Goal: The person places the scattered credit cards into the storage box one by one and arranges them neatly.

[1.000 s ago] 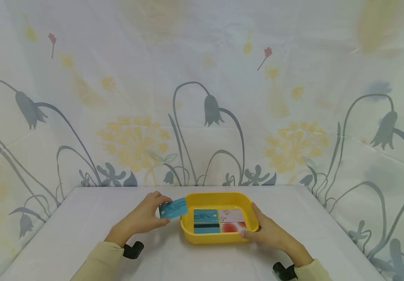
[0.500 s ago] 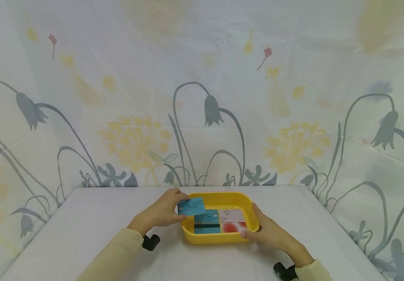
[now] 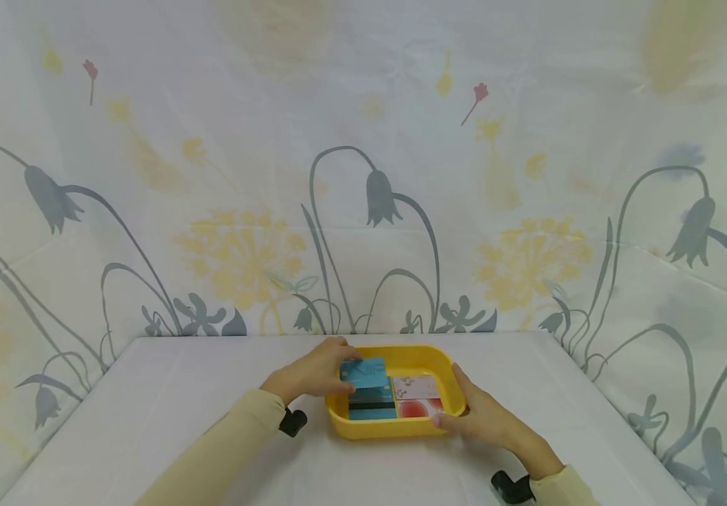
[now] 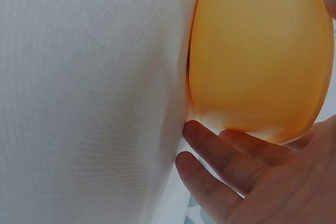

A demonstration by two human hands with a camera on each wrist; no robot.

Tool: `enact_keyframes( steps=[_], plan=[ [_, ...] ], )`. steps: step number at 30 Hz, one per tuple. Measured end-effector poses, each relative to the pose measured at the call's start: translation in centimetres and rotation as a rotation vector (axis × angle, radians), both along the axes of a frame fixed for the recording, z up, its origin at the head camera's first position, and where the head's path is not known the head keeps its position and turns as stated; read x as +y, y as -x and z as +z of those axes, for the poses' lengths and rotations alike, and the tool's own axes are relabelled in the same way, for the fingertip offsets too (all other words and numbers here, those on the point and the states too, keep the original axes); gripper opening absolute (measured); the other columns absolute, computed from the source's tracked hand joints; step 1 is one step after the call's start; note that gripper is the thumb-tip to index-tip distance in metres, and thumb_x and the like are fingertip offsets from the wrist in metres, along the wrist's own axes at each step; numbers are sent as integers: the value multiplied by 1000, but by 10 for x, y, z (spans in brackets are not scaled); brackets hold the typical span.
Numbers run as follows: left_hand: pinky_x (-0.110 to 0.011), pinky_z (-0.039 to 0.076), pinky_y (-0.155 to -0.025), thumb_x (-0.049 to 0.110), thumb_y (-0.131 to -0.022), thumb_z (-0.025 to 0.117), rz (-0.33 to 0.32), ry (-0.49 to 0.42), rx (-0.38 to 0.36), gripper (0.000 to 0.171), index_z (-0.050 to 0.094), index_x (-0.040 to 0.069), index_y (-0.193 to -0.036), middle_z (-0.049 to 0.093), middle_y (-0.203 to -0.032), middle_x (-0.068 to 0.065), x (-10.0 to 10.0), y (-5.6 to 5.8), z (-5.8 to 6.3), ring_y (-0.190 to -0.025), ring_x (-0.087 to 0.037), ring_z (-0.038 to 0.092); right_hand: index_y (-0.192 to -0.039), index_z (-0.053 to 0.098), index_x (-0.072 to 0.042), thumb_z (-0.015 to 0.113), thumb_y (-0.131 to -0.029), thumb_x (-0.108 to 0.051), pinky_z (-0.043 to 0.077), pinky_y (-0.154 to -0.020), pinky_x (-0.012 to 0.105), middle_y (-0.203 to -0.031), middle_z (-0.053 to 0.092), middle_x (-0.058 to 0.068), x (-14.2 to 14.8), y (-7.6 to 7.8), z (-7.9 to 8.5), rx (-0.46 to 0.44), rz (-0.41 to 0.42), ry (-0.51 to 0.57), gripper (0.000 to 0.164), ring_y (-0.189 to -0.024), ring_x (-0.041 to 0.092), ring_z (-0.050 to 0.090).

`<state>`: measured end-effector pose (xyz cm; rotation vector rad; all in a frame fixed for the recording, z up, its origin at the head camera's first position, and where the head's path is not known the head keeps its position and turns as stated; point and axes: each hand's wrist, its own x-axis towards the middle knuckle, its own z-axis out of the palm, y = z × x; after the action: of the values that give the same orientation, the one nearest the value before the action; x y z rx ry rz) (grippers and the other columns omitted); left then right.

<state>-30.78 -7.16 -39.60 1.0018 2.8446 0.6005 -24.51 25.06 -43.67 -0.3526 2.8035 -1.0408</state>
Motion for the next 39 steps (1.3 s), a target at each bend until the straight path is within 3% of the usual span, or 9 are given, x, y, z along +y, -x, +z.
enact_keyframes(
  steps=[8, 16, 31, 39],
  plan=[
    [-37, 39, -101, 29, -80, 77, 17, 69, -45, 48, 63, 14, -123, 50, -125, -5, 17, 2, -1, -109, -19, 45, -152, 5, 0, 70, -80, -51, 28, -105, 57, -151, 24, 26, 0, 2, -1, 4, 4, 6, 109, -129, 36, 39],
    [-35, 40, -100, 28, -79, 78, 29, 140, -90, 47, 63, 16, -122, 52, -120, 0, 28, 7, -5, -105, -15, 45, -152, 6, -1, 70, -80, -51, 28, -106, 56, -152, 24, 26, 0, 1, -2, 16, 14, -4, 108, -129, 35, 39],
    [-34, 40, -100, 30, -79, 78, 20, 237, -57, 47, 63, 15, -121, 55, -115, 1, 35, 17, -12, -104, -15, 48, -152, 5, -2, 70, -78, -55, 27, -106, 57, -152, 22, 25, 1, 3, -1, 0, 4, -8, 111, -131, 37, 37],
    [-32, 41, -97, 28, -78, 79, 26, 303, -35, 45, 64, 14, -118, 57, -108, 2, 41, 16, -13, -99, -14, 49, -152, 5, -2, 70, -79, -53, 27, -106, 57, -152, 22, 26, 1, 0, 0, 2, 5, 0, 111, -131, 37, 37]
  ],
)
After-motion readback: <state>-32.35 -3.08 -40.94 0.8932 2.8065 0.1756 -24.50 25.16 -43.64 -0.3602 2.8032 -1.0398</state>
